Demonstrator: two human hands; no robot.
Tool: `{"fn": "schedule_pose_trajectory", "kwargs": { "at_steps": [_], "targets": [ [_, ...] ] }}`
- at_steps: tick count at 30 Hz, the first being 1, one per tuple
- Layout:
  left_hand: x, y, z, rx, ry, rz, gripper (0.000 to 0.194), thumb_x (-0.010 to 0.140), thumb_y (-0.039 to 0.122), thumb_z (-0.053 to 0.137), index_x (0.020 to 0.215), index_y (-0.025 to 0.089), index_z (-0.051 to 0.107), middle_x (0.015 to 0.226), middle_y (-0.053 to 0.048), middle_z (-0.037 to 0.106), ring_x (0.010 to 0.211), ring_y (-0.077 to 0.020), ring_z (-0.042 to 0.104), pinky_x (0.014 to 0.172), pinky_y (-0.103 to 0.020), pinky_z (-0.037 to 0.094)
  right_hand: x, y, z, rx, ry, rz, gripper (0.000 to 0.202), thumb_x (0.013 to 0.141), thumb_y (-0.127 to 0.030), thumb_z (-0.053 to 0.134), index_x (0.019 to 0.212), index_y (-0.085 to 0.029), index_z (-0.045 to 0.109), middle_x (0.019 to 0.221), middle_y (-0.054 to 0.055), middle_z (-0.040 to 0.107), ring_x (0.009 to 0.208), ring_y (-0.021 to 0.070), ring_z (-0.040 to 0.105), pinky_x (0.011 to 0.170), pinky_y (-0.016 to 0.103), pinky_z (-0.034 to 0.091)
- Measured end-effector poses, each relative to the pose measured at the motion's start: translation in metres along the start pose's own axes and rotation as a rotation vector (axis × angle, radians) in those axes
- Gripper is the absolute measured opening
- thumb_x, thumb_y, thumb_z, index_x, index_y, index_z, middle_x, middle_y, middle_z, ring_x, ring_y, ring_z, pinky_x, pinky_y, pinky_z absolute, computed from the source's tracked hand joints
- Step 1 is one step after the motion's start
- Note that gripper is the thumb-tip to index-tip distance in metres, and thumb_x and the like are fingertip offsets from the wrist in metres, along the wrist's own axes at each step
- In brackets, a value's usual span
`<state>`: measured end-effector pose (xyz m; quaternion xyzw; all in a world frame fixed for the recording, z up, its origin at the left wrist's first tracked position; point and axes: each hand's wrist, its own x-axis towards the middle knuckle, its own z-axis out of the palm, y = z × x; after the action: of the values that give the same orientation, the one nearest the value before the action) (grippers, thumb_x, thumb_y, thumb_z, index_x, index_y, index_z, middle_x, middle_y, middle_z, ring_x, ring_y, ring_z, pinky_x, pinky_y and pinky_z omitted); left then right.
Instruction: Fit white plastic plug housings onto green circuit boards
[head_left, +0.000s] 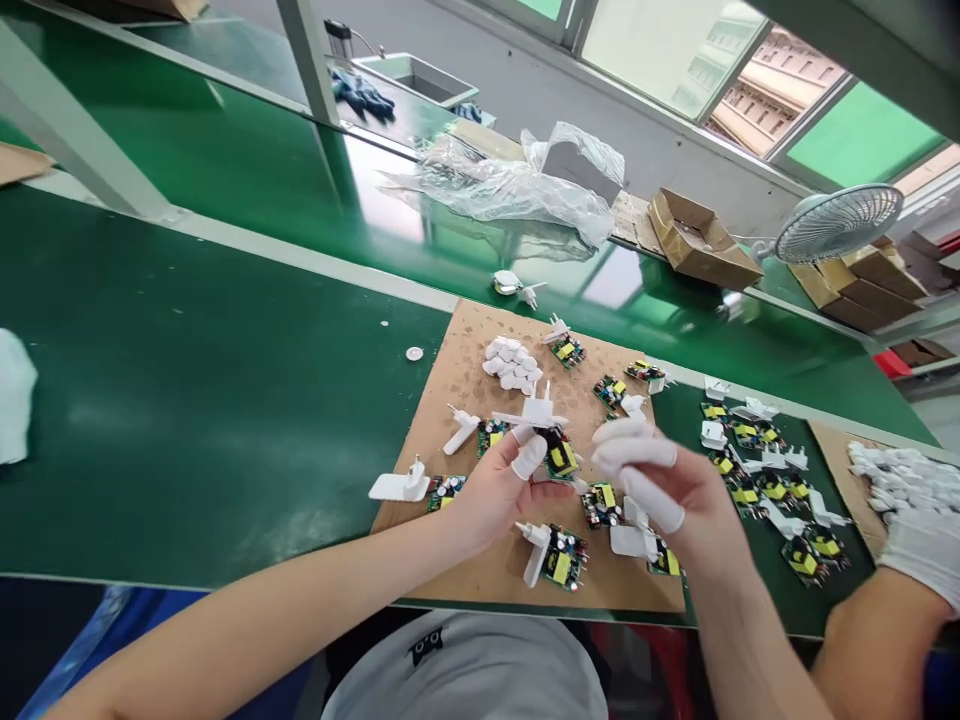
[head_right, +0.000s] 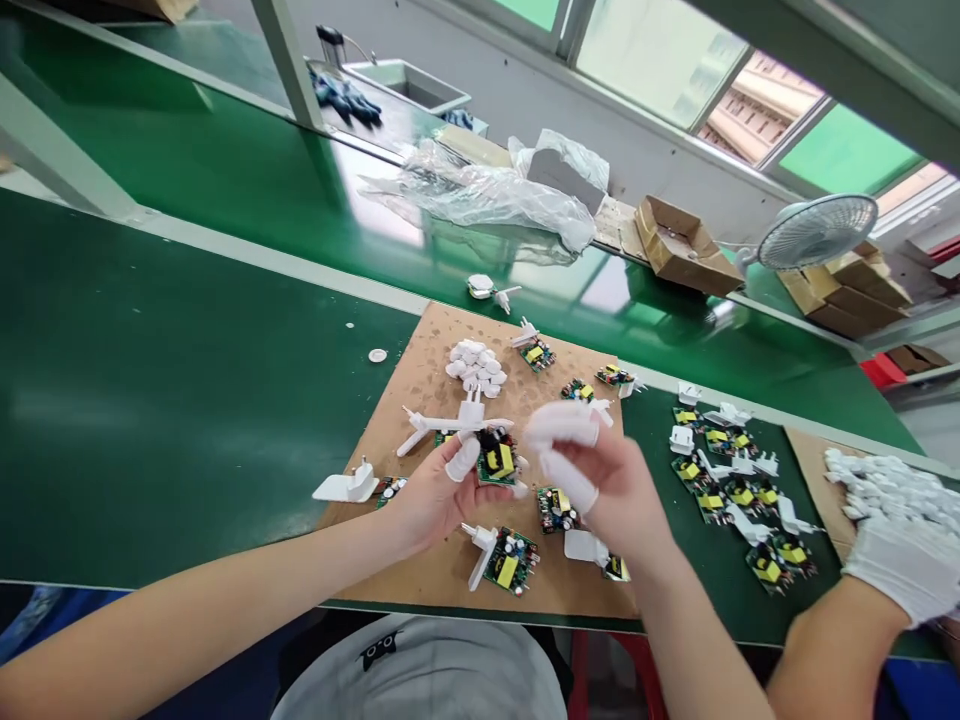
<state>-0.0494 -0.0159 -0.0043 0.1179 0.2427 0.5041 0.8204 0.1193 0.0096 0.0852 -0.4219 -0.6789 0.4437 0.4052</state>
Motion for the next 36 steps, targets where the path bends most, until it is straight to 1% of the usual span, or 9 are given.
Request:
{"fn": "schedule_pose_trajectory", "kwargs": {
  "at_steps": [3,5,8,11,15,20,26,32,36],
  "targets": [
    [0.000,-0.004,-0.003,0.118,0.022,0.047,0.052,0.062,0.053,0.088,0.096,0.019,0.070,0.087,-0.002,0.072,0.078,-0.0158,0.068,0.070,-0.030,0.059,-0.044,0.011,0.018,0.141,0.052,0.028,0.012,0.089,-0.025,0.071,0.097,-0.031,0.079,0.095,0.004,0.074,0.085,0.0183,0.070,0.074,0.031,0.059],
    [0.000,-0.008,-0.005,0.234,0.022,0.110,0.050,0.060,0.055,0.088,0.089,0.018,0.070,0.078,-0.001,0.070,0.072,-0.0145,0.065,0.065,-0.026,0.056,-0.059,0.022,0.035,0.167,0.199,0.023,0.021,0.087,-0.020,0.073,0.104,-0.033,0.077,0.093,0.002,0.074,0.079,0.0162,0.068,0.070,0.029,0.056],
    [-0.001,-0.010,-0.006,0.417,0.019,0.200,0.048,0.061,0.056,0.087,0.083,0.017,0.071,0.076,-0.003,0.071,0.071,-0.0146,0.063,0.062,-0.024,0.053,-0.066,0.033,0.056,0.102,0.387,-0.022,0.021,0.086,-0.015,0.072,0.101,-0.030,0.075,0.091,0.002,0.071,0.078,0.0150,0.063,0.069,0.028,0.052],
    [-0.003,-0.009,-0.006,0.499,0.025,0.261,0.047,0.062,0.054,0.087,0.087,0.016,0.074,0.083,-0.005,0.074,0.078,-0.0164,0.065,0.069,-0.024,0.054,-0.065,0.036,0.068,0.099,0.429,-0.043,0.017,0.085,-0.013,0.071,0.096,-0.027,0.074,0.090,0.002,0.067,0.079,0.0147,0.060,0.067,0.026,0.049],
    [-0.006,-0.009,-0.007,0.495,0.050,0.341,0.041,0.056,0.033,0.093,0.091,0.018,0.078,0.082,-0.004,0.076,0.080,-0.0170,0.069,0.073,-0.024,0.056,-0.061,0.039,0.074,0.226,0.471,-0.031,0.013,0.082,-0.014,0.075,0.086,-0.025,0.069,0.090,0.001,0.059,0.077,0.0131,0.057,0.065,0.025,0.047],
    [-0.008,-0.010,-0.011,0.486,0.036,0.344,0.045,0.050,0.018,0.093,0.093,0.019,0.080,0.069,-0.001,0.074,0.067,-0.0168,0.068,0.067,-0.028,0.058,-0.053,0.043,0.075,0.361,0.417,0.040,0.017,0.078,-0.026,0.080,0.080,-0.024,0.063,0.084,0.000,0.053,0.073,0.0129,0.052,0.065,0.025,0.046],
    [-0.008,-0.006,-0.009,0.483,-0.055,0.315,0.049,0.048,0.018,0.095,0.093,0.016,0.078,0.071,-0.002,0.075,0.064,-0.0174,0.069,0.062,-0.027,0.058,-0.047,0.042,0.060,0.433,0.236,0.166,0.033,0.074,-0.032,0.085,0.093,-0.026,0.060,0.072,-0.005,0.050,0.061,0.0115,0.045,0.056,0.023,0.041],
    [-0.007,0.003,-0.001,0.446,-0.012,0.310,0.044,0.048,0.022,0.095,0.087,0.017,0.077,0.074,-0.003,0.076,0.067,-0.0160,0.069,0.062,-0.024,0.057,-0.039,0.035,0.040,0.056,0.145,-0.091,0.021,0.079,-0.024,0.081,0.093,-0.026,0.066,0.095,0.000,0.059,0.086,0.0159,0.055,0.075,0.029,0.045],
    [-0.006,0.005,-0.001,0.505,0.057,0.303,0.039,0.055,0.033,0.092,0.086,0.017,0.076,0.077,-0.004,0.075,0.066,-0.0154,0.066,0.060,-0.025,0.056,-0.027,0.023,0.037,-0.021,0.147,-0.196,0.011,0.084,-0.022,0.075,0.092,-0.026,0.069,0.099,0.003,0.059,0.096,0.0195,0.059,0.087,0.036,0.050]
  ]
}}
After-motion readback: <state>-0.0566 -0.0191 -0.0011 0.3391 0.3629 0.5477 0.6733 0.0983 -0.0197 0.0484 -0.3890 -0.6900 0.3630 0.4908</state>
